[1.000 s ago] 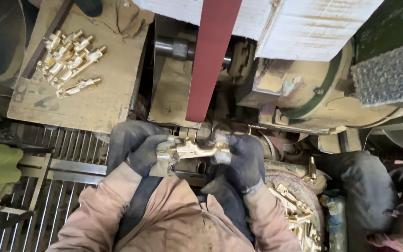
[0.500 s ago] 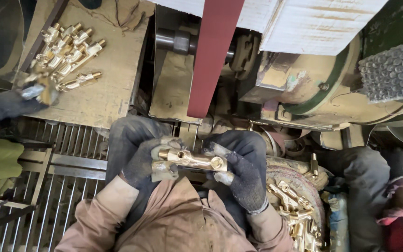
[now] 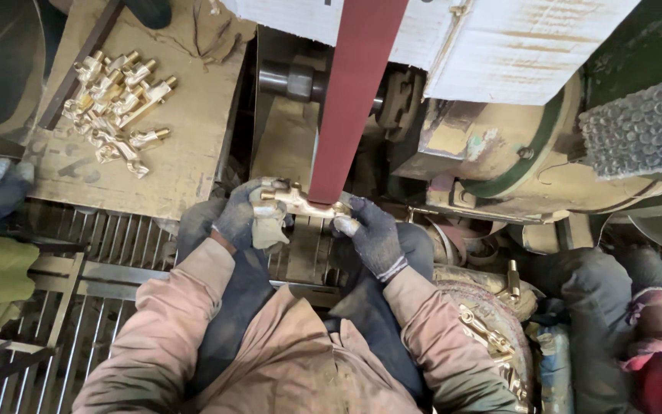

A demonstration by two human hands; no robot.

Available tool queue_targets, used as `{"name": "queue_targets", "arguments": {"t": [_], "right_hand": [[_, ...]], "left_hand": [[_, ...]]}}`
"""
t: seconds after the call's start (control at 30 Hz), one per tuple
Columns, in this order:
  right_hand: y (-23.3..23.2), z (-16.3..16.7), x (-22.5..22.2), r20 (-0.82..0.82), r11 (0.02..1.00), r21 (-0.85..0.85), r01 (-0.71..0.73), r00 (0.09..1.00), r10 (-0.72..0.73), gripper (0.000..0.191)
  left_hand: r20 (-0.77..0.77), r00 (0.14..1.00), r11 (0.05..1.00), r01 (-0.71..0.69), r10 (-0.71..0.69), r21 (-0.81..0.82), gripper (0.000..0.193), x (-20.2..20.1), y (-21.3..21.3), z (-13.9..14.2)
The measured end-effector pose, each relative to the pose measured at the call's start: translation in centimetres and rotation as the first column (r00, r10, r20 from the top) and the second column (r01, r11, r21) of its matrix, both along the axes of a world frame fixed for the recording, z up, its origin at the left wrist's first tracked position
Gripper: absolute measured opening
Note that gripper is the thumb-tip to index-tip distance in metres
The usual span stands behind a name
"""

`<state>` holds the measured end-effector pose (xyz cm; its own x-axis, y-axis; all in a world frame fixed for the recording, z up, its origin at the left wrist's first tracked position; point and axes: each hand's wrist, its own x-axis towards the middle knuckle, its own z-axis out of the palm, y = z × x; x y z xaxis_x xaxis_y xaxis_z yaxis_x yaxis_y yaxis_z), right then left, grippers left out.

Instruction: The person uses a belt sander to polish small brass-colored metal parts. They hold each part with gloved hands, press it against the moving belt, rotate it to treat different surfaces, and place the finished pieces on a nearby wooden board.

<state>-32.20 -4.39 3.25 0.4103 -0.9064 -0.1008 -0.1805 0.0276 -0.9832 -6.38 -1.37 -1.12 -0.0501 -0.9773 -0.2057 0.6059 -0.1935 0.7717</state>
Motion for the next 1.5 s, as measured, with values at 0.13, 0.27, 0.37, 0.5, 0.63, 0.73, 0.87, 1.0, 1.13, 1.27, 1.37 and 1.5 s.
{"name": "queue_targets", "arguments": {"t": [0.13,0.27,0.37,0.5,0.63,0.73,0.87,1.0,1.13,1.27,1.37,1.5], "right_hand": [[-0.5,-1.2,0.6,0.096,0.986,0.163,0.026,0.995,-0.042,0.029],[-1.4,-2.0,1.2,0.203,0.906,0.422,0.032,0.971,-0.128,0.026],[-2.0,-2.0,1.7,0.205,0.874,0.485,0.033,0.967,-0.15,0.025],[-2.9,-1.7,2.0,0.148,0.83,0.554,0.067,0.973,-0.177,0.027],[-3.4,-1.7,2.2,0.065,0.787,0.598,0.151,0.97,-0.235,0.03],[-3.2,-1.8,2.2,0.087,0.785,0.597,0.163,0.96,-0.265,0.028],[-1.8,-1.9,1.5,0.219,0.918,0.391,0.071,0.961,-0.168,0.027],[-0.5,-2.3,0.6,0.168,0.974,0.213,0.071,0.98,-0.109,0.028],[-1.8,-3.1,1.4,0.129,0.907,0.405,0.115,0.975,-0.181,0.021],[-3.0,-3.0,2.4,0.079,0.834,0.531,0.151,0.971,-0.225,0.024],[-2.3,-2.5,1.9,0.108,0.887,0.448,0.115,0.977,-0.181,0.023],[-0.5,-1.6,0.7,-0.045,0.996,-0.086,0.024,0.999,-0.028,0.03]], "left_hand": [[0.061,0.997,0.998,-0.049,0.047,0.033,0.039,-0.5,-0.4,0.3],[0.033,0.995,0.994,-0.099,0.097,0.042,0.027,-1.4,-0.7,1.4],[0.095,0.987,0.991,-0.132,0.129,0.028,0.019,-1.9,-0.9,2.1],[0.188,0.97,0.964,-0.189,0.153,0.189,0.017,-2.5,-1.7,2.0],[0.257,0.951,0.921,-0.246,0.17,0.302,0.019,-3.0,-2.8,1.5],[0.282,0.94,0.888,-0.288,0.191,0.359,0.022,-3.0,-2.7,1.2],[0.023,0.991,0.983,-0.135,0.133,0.125,0.034,-2.0,-1.1,2.0],[0.066,0.995,0.994,-0.082,0.077,0.076,0.037,-1.6,-0.2,2.0],[0.03,0.989,0.954,-0.146,0.143,0.261,0.024,-2.0,-1.2,0.7],[0.06,0.98,0.897,-0.199,0.191,0.394,0.02,-2.1,-2.5,0.1],[-0.04,0.986,0.93,-0.139,0.163,0.339,0.021,-1.9,-2.3,0.2],[-0.08,0.987,0.975,-0.12,0.137,0.187,0.027,-1.5,-0.8,1.0]]}}
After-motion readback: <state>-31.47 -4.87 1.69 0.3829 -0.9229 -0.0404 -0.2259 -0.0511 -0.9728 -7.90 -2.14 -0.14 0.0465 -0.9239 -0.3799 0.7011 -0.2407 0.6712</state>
